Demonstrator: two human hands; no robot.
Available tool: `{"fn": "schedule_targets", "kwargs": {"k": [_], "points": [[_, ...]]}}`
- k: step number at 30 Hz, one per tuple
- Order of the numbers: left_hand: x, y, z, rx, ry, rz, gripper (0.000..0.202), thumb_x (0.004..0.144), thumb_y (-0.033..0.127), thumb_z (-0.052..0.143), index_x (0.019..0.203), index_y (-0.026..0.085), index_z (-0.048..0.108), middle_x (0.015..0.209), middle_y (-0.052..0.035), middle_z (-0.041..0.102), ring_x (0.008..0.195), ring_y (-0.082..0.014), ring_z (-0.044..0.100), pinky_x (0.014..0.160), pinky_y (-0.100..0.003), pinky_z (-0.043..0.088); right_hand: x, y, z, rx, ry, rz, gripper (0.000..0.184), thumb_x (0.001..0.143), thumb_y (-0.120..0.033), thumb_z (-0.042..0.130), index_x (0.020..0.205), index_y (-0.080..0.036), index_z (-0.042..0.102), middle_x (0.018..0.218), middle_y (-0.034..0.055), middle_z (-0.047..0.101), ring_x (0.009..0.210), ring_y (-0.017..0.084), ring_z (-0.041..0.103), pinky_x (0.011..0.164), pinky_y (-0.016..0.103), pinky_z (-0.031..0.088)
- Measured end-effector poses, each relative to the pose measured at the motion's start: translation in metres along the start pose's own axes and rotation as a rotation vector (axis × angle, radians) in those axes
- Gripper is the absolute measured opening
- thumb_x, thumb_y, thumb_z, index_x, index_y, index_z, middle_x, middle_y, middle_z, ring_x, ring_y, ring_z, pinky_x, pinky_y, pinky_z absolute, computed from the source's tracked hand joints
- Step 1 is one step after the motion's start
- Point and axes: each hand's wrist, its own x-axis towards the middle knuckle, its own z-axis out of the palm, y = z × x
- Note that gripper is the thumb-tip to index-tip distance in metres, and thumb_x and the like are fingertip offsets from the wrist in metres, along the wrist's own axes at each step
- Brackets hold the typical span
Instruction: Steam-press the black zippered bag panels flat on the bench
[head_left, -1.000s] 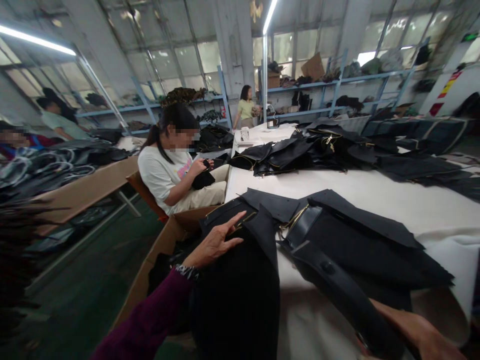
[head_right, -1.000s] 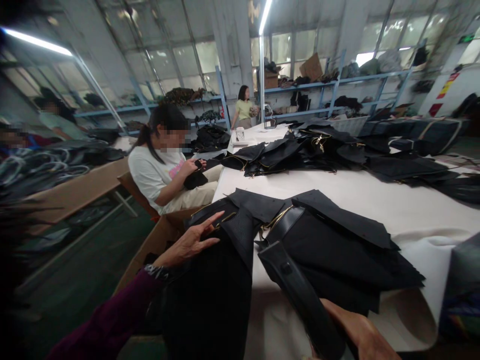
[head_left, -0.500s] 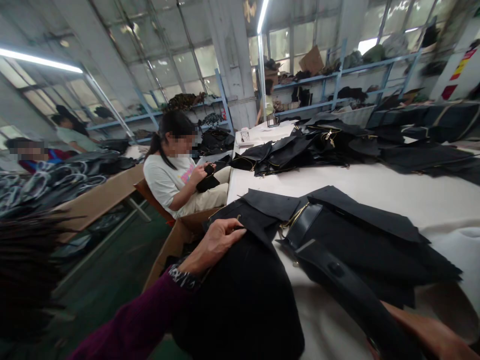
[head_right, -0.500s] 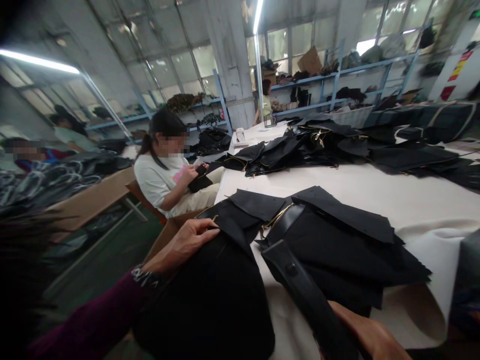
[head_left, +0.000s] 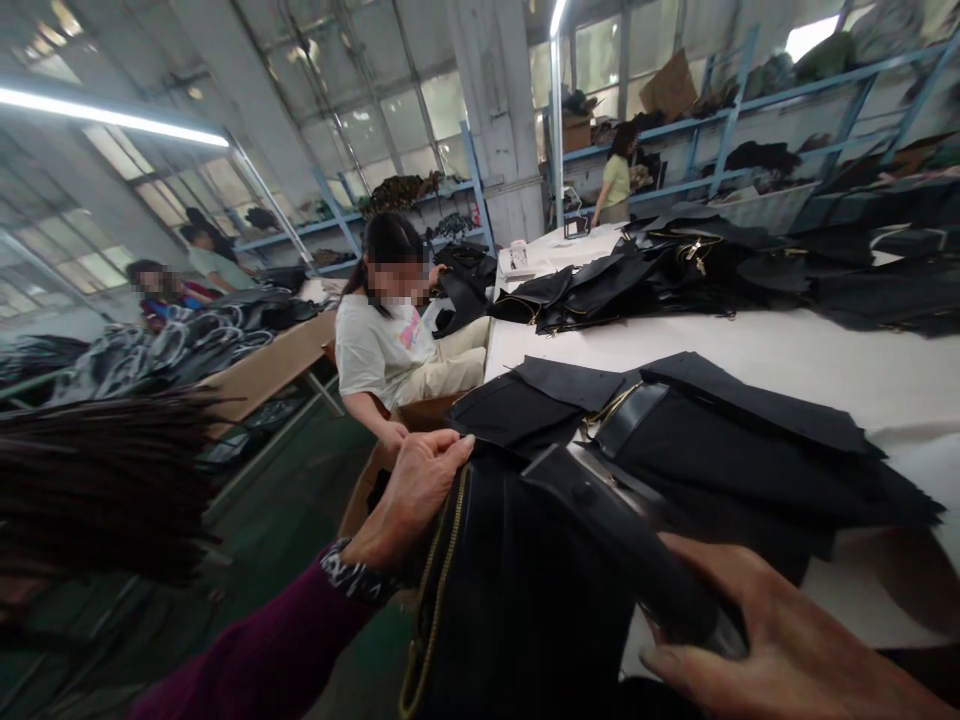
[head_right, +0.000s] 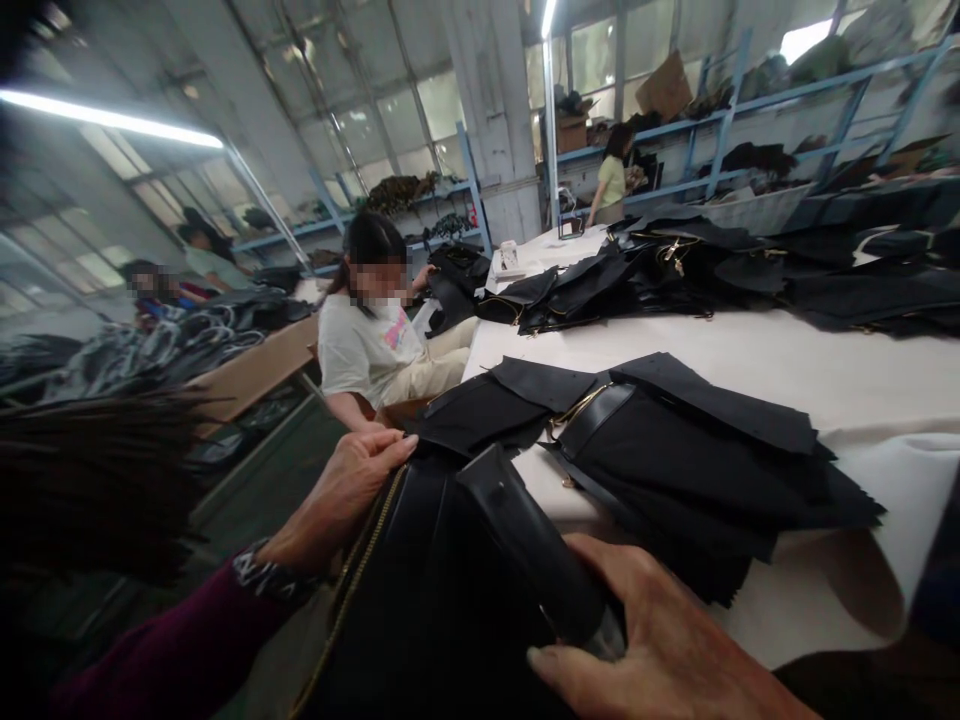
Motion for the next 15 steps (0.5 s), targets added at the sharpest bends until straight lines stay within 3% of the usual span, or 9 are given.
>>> {"fn": "schedule_targets", "kwargs": {"k": [2, 6, 10, 15], "points": [[-0.012, -0.001, -0.001, -0.029, -0.019, -0.009, 0.035, 0.075, 0.046, 0.062, 0.057, 0.017, 0.055, 0.050, 0.0037, 0.046, 0.047, -0.0096, 0.039, 0.046, -0.022, 0.028, -0.002, -0.008, 0.005, -0.007, -0.066, -0.013, 0.027, 0.070, -0.030, 0.062, 0.095, -0.024, 0.069, 0.089, 0.0016, 0.071, 0.086, 0.026, 0.066, 0.069, 0.029, 0.053], [-0.040, -0.002, 0.001, -0.092, -0.051, -0.033, 0.038, 0.073, 0.048, 0.065, 0.056, 0.016, 0.055, 0.051, 0.0033, 0.049, 0.046, -0.0095, 0.040, 0.045, -0.022, 0.028, -0.009, -0.015, 0.016, 0.016, -0.109, -0.060, 0.023, 0.072, -0.028, 0.063, 0.092, -0.020, 0.068, 0.083, 0.0023, 0.069, 0.084, 0.026, 0.065, 0.069, 0.029, 0.052], [-0.067, -0.007, 0.004, -0.255, -0.113, -0.120, 0.036, 0.069, 0.048, 0.070, 0.058, 0.016, 0.058, 0.050, 0.0032, 0.050, 0.044, -0.0093, 0.041, 0.043, -0.021, 0.029, -0.015, -0.016, 0.024, 0.033, -0.046, -0.113, 0.020, 0.076, -0.025, 0.063, 0.095, -0.019, 0.067, 0.085, 0.0011, 0.069, 0.082, 0.022, 0.066, 0.066, 0.025, 0.052], [-0.083, -0.024, -0.001, -0.542, -0.095, -0.297, 0.033, 0.066, 0.043, 0.075, 0.062, 0.015, 0.057, 0.050, 0.0035, 0.052, 0.042, -0.0075, 0.042, 0.043, -0.019, 0.031, -0.020, -0.012, 0.023, -0.025, 0.022, -0.115, 0.034, 0.080, -0.031, 0.062, 0.110, -0.016, 0.064, 0.078, 0.0007, 0.070, 0.063, 0.017, 0.064, 0.052, 0.022, 0.050]]}}
